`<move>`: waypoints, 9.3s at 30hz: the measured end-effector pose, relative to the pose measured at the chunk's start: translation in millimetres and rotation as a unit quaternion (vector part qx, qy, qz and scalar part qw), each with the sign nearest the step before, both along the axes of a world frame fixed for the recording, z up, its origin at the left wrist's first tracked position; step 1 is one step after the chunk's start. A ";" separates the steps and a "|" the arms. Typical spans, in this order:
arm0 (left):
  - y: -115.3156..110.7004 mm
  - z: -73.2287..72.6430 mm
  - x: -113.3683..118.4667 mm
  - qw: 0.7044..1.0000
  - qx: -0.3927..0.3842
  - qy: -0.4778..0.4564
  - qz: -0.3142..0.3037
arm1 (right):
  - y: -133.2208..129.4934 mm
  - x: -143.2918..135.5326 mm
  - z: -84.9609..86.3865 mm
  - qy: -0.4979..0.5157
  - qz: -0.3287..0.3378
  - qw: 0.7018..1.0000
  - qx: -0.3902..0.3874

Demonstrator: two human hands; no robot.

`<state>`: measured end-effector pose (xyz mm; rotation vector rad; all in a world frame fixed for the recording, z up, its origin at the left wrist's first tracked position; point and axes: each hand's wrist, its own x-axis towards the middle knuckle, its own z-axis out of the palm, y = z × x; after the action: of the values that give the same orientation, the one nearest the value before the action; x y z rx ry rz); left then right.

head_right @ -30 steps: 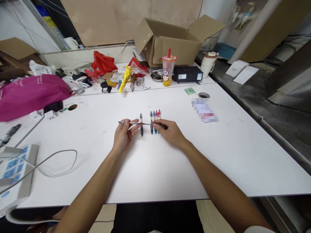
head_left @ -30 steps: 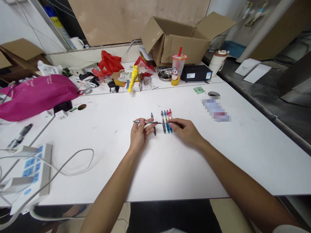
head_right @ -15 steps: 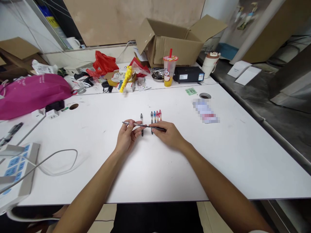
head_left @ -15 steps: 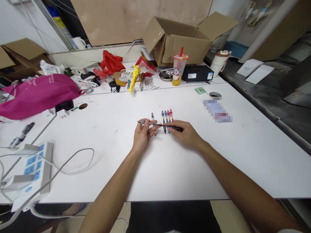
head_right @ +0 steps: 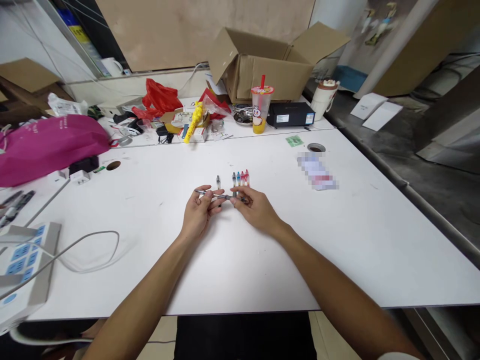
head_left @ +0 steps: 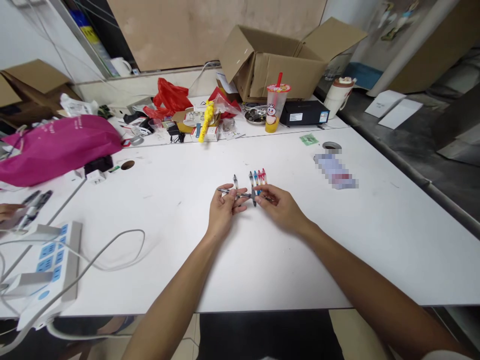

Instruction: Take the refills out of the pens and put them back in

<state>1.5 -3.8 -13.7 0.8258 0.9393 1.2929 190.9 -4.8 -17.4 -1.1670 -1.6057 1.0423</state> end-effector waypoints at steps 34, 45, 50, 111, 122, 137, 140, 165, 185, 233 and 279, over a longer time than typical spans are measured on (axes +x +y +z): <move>2.8 -4.7 -3.0 0.998 0.032 0.046 0.022 | -6.7 -5.7 3.8 -0.070 0.004 0.997 -0.021; -0.3 -2.4 -3.3 0.997 0.053 0.058 0.023 | -8.8 -8.3 8.5 -0.008 0.046 0.997 -0.068; 0.5 -4.7 -4.8 0.993 0.073 0.049 0.084 | -7.7 -6.1 5.8 0.026 0.025 0.998 -0.050; 16.7 -1.5 -17.2 0.966 0.026 0.240 0.091 | 16.2 -1.6 -16.1 -0.362 0.052 0.890 0.272; 9.1 9.8 -13.7 1.000 0.004 -0.010 -0.019 | -5.4 -13.3 6.0 -0.093 0.071 0.993 0.008; 3.4 9.1 -3.4 0.999 -0.022 -0.027 0.025 | -8.9 -7.0 13.9 -0.227 0.039 0.973 0.029; 4.3 9.1 -3.3 0.999 -0.029 -0.021 0.032 | -7.8 -6.6 10.4 -0.151 0.048 0.987 0.008; 3.2 6.2 2.4 0.998 -0.046 0.003 0.043 | 0.9 -6.2 5.8 -0.027 -0.027 0.999 -0.008; 12.8 7.3 -11.9 0.983 -0.097 -0.092 0.126 | 8.7 19.0 20.1 0.049 -0.108 0.991 0.064; 3.0 -0.2 3.7 0.998 -0.031 -0.038 0.043 | 0.6 -2.0 7.3 -0.031 -0.017 0.999 -0.007; -1.2 2.2 2.8 0.999 -0.030 -0.002 0.024 | 0.2 -0.1 0.5 -0.066 0.025 0.997 0.030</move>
<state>4.4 -5.0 -11.5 0.7590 0.9945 1.3008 190.8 -4.6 -16.9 -1.1818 -1.7658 0.9577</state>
